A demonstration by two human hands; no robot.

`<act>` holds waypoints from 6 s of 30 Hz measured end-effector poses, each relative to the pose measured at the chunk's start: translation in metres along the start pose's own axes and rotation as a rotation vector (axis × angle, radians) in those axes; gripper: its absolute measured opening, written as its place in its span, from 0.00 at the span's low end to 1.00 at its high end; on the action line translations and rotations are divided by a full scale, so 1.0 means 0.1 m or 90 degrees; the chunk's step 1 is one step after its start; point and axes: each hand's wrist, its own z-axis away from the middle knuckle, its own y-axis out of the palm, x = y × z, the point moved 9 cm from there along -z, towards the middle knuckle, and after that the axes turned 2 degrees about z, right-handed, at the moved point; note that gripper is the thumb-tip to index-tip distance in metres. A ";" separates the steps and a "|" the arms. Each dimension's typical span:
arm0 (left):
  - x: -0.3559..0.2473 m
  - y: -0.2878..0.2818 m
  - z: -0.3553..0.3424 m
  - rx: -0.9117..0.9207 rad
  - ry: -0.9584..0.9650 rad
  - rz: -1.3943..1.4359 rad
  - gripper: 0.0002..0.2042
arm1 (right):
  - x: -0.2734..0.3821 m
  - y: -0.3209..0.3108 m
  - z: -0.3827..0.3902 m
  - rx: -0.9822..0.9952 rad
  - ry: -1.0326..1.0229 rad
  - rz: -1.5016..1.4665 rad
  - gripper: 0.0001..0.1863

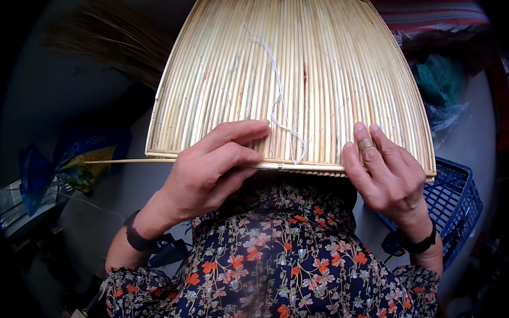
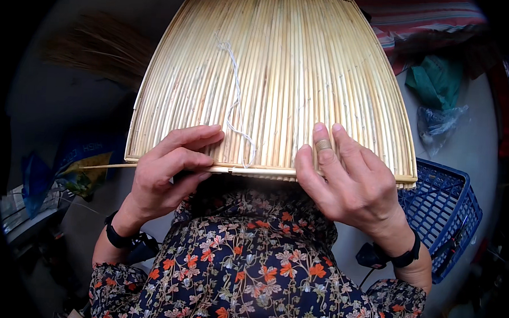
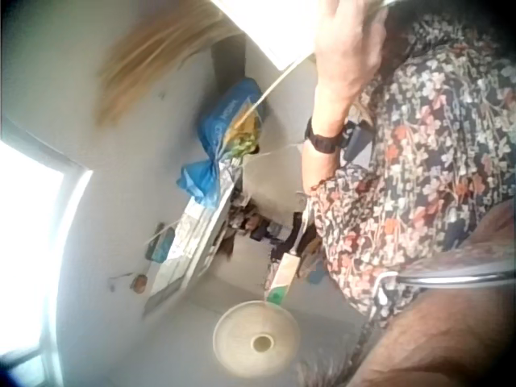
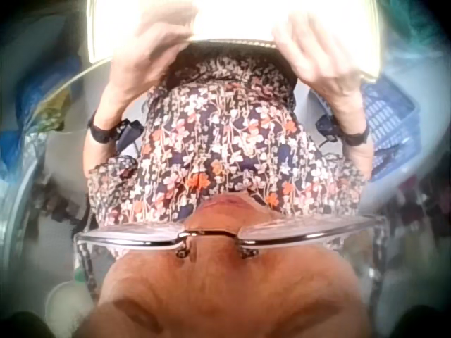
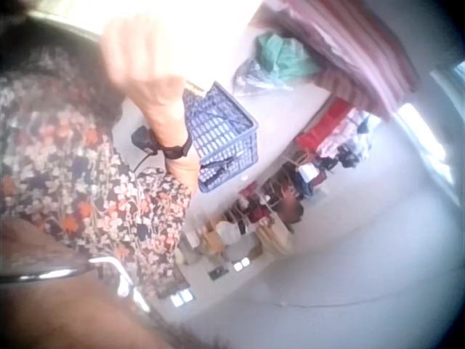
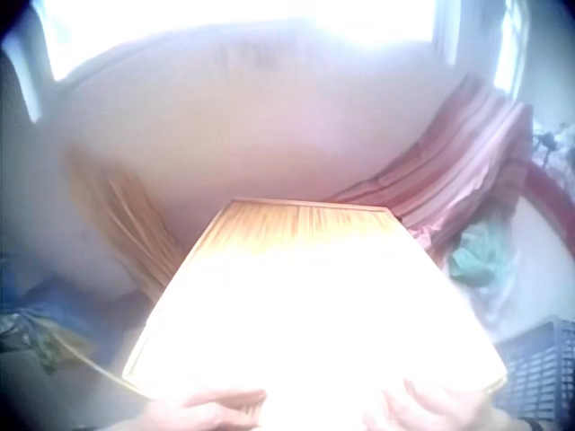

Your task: The person uses a needle and thread to sew along the edge of a bamboo mat, binding the slats to a thin wooden rod. They push the needle through the gaps, pull the thread tight, and move along the mat by hand.

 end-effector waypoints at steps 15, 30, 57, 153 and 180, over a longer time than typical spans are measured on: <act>-0.13 0.10 -0.14 -0.081 0.179 -0.107 0.06 | -0.14 0.06 -0.05 0.035 -0.023 0.006 0.06; -0.12 0.06 -0.05 -0.186 0.138 -0.147 0.13 | -0.14 0.03 -0.05 0.023 -0.024 -0.009 0.07; -0.23 0.13 0.07 -0.212 0.353 -0.268 0.16 | -0.14 0.02 -0.06 0.040 -0.004 -0.007 0.08; 0.37 0.08 0.24 -0.198 -0.069 -0.225 0.15 | -0.16 0.41 0.18 -0.139 0.265 -0.330 0.16; 0.45 0.33 0.18 -0.208 -0.041 -0.270 0.13 | 0.00 0.59 0.24 -0.201 0.266 -0.238 0.13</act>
